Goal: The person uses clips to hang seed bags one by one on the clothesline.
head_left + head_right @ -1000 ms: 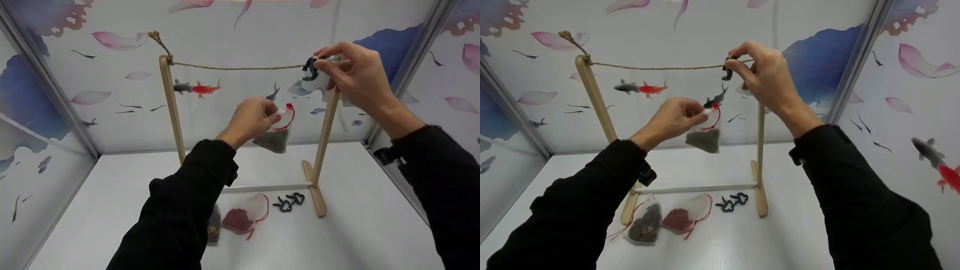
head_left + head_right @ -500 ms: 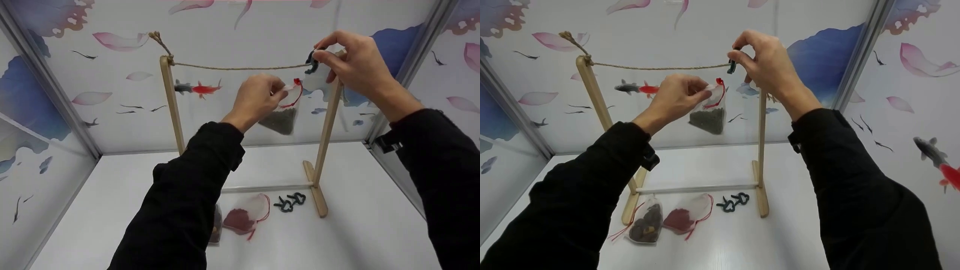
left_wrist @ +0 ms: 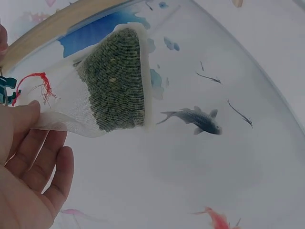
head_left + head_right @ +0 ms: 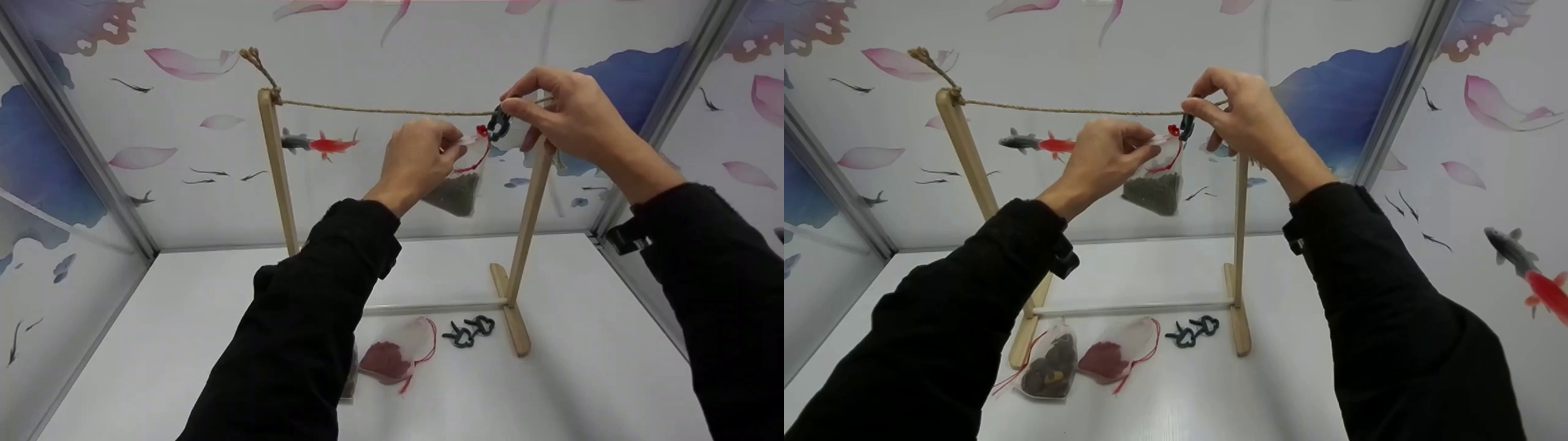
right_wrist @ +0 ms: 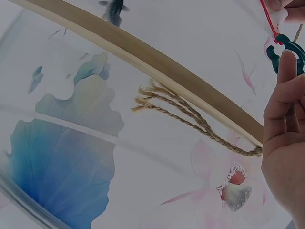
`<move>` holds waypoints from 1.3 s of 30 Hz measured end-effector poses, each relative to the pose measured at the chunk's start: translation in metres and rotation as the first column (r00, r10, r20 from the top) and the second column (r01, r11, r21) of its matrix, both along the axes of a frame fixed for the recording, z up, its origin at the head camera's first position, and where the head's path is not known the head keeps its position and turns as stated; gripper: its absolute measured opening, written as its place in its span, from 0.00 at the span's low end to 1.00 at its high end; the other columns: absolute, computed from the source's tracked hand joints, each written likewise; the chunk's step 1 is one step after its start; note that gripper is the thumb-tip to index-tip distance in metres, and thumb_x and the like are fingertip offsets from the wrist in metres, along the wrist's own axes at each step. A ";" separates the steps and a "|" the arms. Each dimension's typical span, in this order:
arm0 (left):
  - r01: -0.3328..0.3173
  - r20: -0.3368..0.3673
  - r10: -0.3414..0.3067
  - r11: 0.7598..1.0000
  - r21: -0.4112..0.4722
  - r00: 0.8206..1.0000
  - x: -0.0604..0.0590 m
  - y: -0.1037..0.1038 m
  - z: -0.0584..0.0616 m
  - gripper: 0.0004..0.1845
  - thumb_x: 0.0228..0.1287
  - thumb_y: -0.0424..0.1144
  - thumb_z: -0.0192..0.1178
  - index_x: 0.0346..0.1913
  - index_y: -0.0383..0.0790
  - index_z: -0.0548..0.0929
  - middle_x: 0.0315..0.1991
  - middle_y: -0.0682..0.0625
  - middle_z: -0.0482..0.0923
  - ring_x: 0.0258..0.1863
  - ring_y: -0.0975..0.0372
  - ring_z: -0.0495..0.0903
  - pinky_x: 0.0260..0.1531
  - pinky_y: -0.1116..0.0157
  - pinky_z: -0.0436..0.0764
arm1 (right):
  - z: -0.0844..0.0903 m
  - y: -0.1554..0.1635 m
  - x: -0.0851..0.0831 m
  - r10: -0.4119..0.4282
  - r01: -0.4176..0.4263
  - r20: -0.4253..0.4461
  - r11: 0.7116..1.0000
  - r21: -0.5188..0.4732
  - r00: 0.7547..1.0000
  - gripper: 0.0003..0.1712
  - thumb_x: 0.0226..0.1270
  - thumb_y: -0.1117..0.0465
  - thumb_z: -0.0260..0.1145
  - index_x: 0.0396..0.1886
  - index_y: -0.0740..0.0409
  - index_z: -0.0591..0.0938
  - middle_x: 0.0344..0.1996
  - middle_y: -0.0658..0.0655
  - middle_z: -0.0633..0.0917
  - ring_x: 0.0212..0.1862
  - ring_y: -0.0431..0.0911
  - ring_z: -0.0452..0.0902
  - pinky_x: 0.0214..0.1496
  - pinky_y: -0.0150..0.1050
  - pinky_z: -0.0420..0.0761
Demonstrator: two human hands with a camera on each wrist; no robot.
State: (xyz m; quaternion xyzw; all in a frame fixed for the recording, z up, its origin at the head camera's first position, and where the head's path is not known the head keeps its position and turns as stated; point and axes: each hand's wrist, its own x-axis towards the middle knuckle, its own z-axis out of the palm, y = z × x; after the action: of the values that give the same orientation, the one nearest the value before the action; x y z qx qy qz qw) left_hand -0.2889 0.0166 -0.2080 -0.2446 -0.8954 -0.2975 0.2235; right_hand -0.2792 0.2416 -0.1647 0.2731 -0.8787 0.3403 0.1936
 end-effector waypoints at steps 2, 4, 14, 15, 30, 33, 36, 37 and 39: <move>0.005 -0.005 -0.005 1.000 0.015 1.000 0.000 0.000 0.000 0.10 0.71 0.42 0.65 0.47 0.42 0.91 0.40 0.52 0.88 0.39 0.64 0.83 0.41 0.67 0.78 | -0.001 -0.002 0.000 0.004 -0.004 -0.005 1.000 0.004 1.000 0.18 0.76 0.52 0.63 0.56 0.59 0.82 0.42 0.55 0.79 0.24 0.36 0.82 0.27 0.26 0.78; 0.012 -0.011 -0.012 0.999 0.038 1.000 0.001 0.001 0.000 0.10 0.71 0.42 0.65 0.48 0.42 0.91 0.40 0.52 0.88 0.39 0.64 0.83 0.40 0.68 0.77 | -0.002 -0.003 0.000 0.008 -0.008 -0.008 1.000 0.004 1.000 0.18 0.77 0.53 0.62 0.56 0.60 0.82 0.43 0.54 0.79 0.24 0.36 0.82 0.27 0.26 0.78; 0.040 -0.005 -0.040 0.995 0.090 0.999 0.002 0.005 0.003 0.12 0.73 0.42 0.64 0.50 0.40 0.89 0.42 0.51 0.88 0.41 0.63 0.83 0.42 0.69 0.77 | -0.008 -0.005 -0.001 0.023 -0.023 0.010 1.000 0.008 1.000 0.21 0.77 0.52 0.62 0.59 0.59 0.79 0.48 0.57 0.81 0.22 0.37 0.82 0.23 0.27 0.77; 0.039 -0.003 -0.039 0.995 0.092 0.999 0.002 0.005 0.004 0.11 0.73 0.42 0.64 0.50 0.40 0.89 0.42 0.51 0.88 0.41 0.63 0.83 0.42 0.69 0.77 | -0.008 -0.005 -0.002 0.023 -0.023 0.018 1.000 0.007 1.000 0.22 0.77 0.51 0.63 0.61 0.60 0.79 0.49 0.57 0.81 0.22 0.38 0.82 0.23 0.28 0.77; 0.040 0.093 -0.044 0.998 0.048 0.995 0.006 0.007 -0.003 0.11 0.75 0.42 0.61 0.49 0.38 0.86 0.41 0.50 0.86 0.37 0.63 0.81 0.39 0.68 0.76 | -0.019 -0.007 -0.003 0.081 -0.076 0.054 0.994 -0.082 0.995 0.30 0.75 0.52 0.64 0.71 0.60 0.74 0.53 0.62 0.83 0.22 0.40 0.84 0.29 0.30 0.82; 0.049 0.141 -0.052 0.999 0.024 0.989 0.007 0.007 -0.005 0.12 0.75 0.43 0.60 0.48 0.38 0.86 0.39 0.49 0.86 0.36 0.62 0.80 0.37 0.68 0.76 | -0.024 -0.007 -0.003 0.083 -0.082 0.017 0.995 -0.061 0.996 0.29 0.74 0.54 0.66 0.69 0.61 0.75 0.54 0.63 0.84 0.24 0.38 0.85 0.32 0.27 0.82; 0.060 0.185 -0.058 0.998 -0.006 0.981 0.008 0.008 -0.008 0.12 0.76 0.43 0.59 0.48 0.37 0.85 0.40 0.49 0.85 0.36 0.62 0.80 0.38 0.67 0.77 | -0.029 -0.008 -0.002 0.086 -0.088 -0.030 0.995 -0.050 0.996 0.28 0.72 0.56 0.68 0.67 0.62 0.77 0.55 0.64 0.85 0.27 0.35 0.85 0.35 0.26 0.81; 0.063 0.195 -0.059 0.998 -0.014 0.979 0.009 0.008 -0.009 0.12 0.76 0.43 0.59 0.49 0.37 0.85 0.40 0.49 0.85 0.37 0.62 0.81 0.39 0.67 0.77 | -0.031 -0.009 -0.003 0.086 -0.088 -0.047 0.995 -0.050 0.995 0.27 0.71 0.57 0.69 0.67 0.62 0.78 0.55 0.63 0.85 0.27 0.34 0.85 0.35 0.25 0.81; 0.070 0.213 -0.064 0.997 -0.021 0.975 0.009 0.009 -0.011 0.12 0.77 0.43 0.58 0.50 0.37 0.84 0.42 0.48 0.86 0.39 0.61 0.82 0.40 0.66 0.78 | -0.034 -0.010 -0.003 0.092 -0.097 -0.078 0.993 -0.063 0.993 0.27 0.69 0.58 0.71 0.65 0.62 0.79 0.55 0.62 0.85 0.29 0.34 0.86 0.35 0.25 0.81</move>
State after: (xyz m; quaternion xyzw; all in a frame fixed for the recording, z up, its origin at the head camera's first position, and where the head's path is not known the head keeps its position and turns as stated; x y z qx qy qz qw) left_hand -0.2801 0.0255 -0.2190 -0.2445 -0.9096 -0.3164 0.1130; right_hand -0.2824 0.2318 -0.1988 0.3205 -0.8450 0.3678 0.2191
